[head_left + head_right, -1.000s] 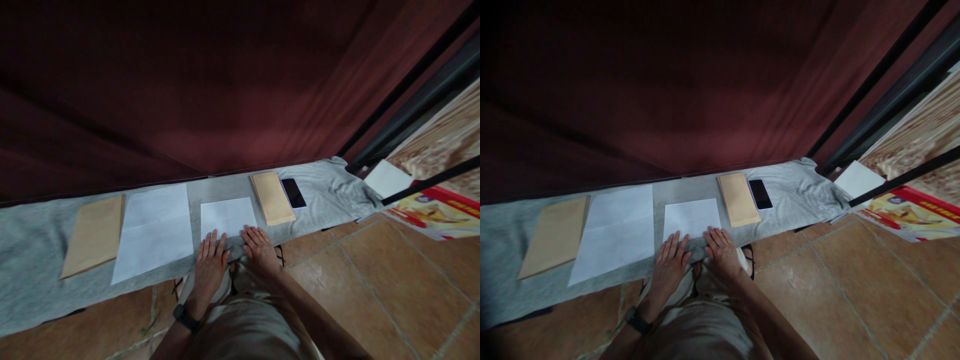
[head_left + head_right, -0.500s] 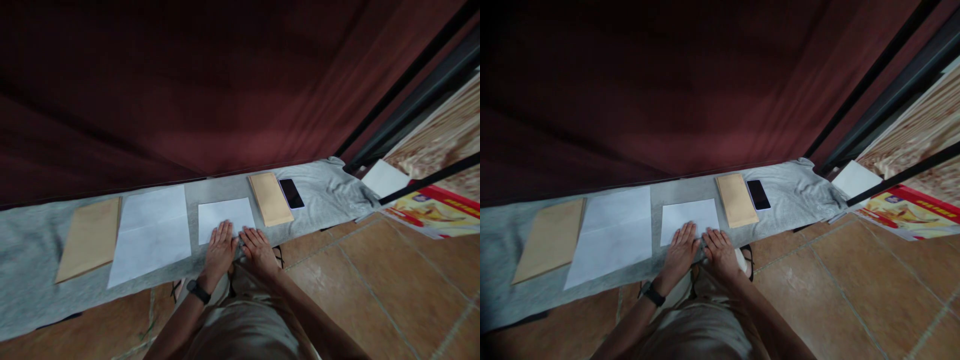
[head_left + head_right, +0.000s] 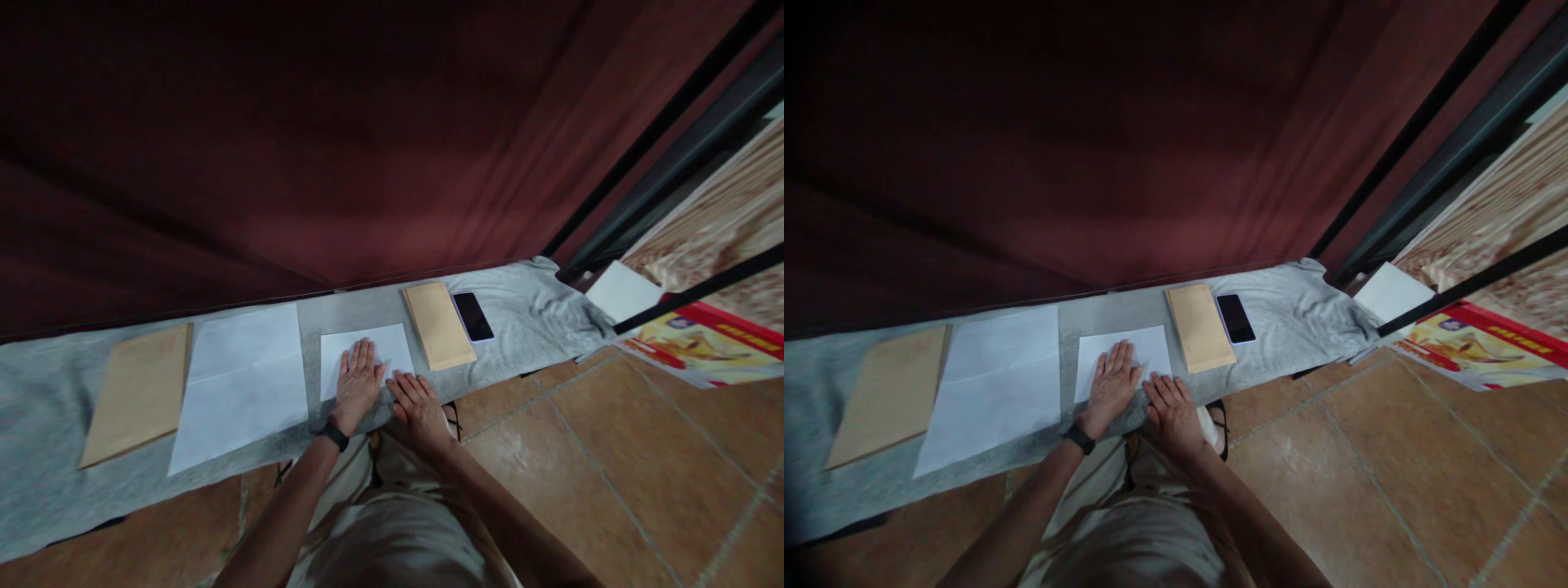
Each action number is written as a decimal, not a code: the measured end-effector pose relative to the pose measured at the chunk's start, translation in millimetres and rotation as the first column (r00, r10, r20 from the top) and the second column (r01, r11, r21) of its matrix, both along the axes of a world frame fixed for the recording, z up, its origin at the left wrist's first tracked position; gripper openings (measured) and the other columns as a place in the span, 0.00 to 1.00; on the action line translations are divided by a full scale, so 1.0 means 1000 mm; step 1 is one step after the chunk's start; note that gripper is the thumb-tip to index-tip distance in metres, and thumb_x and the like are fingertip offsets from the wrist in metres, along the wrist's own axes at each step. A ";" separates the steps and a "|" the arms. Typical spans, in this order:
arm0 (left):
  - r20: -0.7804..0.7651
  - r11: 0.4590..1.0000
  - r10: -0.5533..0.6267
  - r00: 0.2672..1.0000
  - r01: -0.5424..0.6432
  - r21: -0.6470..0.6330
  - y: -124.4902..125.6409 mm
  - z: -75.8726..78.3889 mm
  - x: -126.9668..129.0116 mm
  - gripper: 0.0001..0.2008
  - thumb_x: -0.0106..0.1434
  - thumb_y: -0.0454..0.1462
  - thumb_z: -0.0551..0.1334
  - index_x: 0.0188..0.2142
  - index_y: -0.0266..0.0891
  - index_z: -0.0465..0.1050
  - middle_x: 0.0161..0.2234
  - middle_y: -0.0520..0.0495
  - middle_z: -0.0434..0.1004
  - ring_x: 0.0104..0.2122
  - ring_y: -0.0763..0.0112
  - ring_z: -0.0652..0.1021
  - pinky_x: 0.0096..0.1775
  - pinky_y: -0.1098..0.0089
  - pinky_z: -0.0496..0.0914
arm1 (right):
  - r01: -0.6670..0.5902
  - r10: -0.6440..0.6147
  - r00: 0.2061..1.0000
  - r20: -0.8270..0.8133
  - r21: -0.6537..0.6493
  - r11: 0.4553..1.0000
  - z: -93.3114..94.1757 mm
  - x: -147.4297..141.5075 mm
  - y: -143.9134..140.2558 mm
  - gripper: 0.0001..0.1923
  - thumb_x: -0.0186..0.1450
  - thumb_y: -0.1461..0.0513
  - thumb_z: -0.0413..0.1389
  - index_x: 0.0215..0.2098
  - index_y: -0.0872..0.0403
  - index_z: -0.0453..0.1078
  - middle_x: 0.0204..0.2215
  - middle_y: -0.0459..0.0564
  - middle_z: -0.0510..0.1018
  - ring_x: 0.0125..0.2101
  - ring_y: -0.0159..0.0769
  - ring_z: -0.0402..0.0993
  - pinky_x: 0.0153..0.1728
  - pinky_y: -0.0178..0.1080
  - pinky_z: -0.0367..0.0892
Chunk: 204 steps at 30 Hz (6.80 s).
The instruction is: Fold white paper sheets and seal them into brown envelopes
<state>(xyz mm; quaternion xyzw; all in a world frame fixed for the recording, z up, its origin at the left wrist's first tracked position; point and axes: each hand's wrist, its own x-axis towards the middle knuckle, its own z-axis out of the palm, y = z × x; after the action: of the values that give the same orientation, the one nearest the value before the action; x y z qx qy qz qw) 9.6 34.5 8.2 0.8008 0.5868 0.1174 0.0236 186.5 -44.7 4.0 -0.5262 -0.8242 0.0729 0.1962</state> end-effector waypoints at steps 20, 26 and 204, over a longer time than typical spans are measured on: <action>-0.035 0.999 -0.011 0.999 0.012 0.033 0.007 -0.008 -0.002 0.33 0.75 0.48 0.45 0.71 0.28 0.54 0.72 0.35 0.55 0.72 0.52 0.54 0.70 0.46 0.50 | 0.004 -0.004 1.000 0.003 0.032 0.999 -0.003 -0.001 -0.001 0.26 0.75 0.60 0.49 0.70 0.53 0.60 0.69 0.53 0.65 0.68 0.45 0.58 0.69 0.53 0.53; -0.045 0.998 -0.039 0.998 0.041 0.037 -0.017 -0.009 -0.006 0.32 0.75 0.47 0.46 0.71 0.29 0.54 0.72 0.35 0.55 0.72 0.53 0.56 0.69 0.46 0.51 | 0.007 -0.007 1.000 0.007 0.034 0.999 -0.002 -0.002 -0.002 0.25 0.75 0.60 0.49 0.70 0.53 0.61 0.68 0.53 0.65 0.68 0.44 0.59 0.69 0.53 0.53; 0.072 0.972 0.225 0.972 -0.229 0.059 0.012 -0.011 -0.039 0.31 0.74 0.42 0.44 0.70 0.25 0.54 0.70 0.29 0.57 0.72 0.53 0.56 0.69 0.47 0.53 | 0.282 -0.282 0.959 0.003 -0.012 0.959 -0.002 -0.031 0.098 0.27 0.77 0.58 0.46 0.69 0.64 0.60 0.69 0.65 0.62 0.68 0.50 0.58 0.67 0.52 0.56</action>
<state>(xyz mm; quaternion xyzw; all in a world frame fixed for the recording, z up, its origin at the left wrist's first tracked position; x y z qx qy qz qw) -29.4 46.8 -2.5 0.7245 0.6693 0.1648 0.0023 155.9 53.5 2.5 -0.6397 -0.7403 0.0491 0.2009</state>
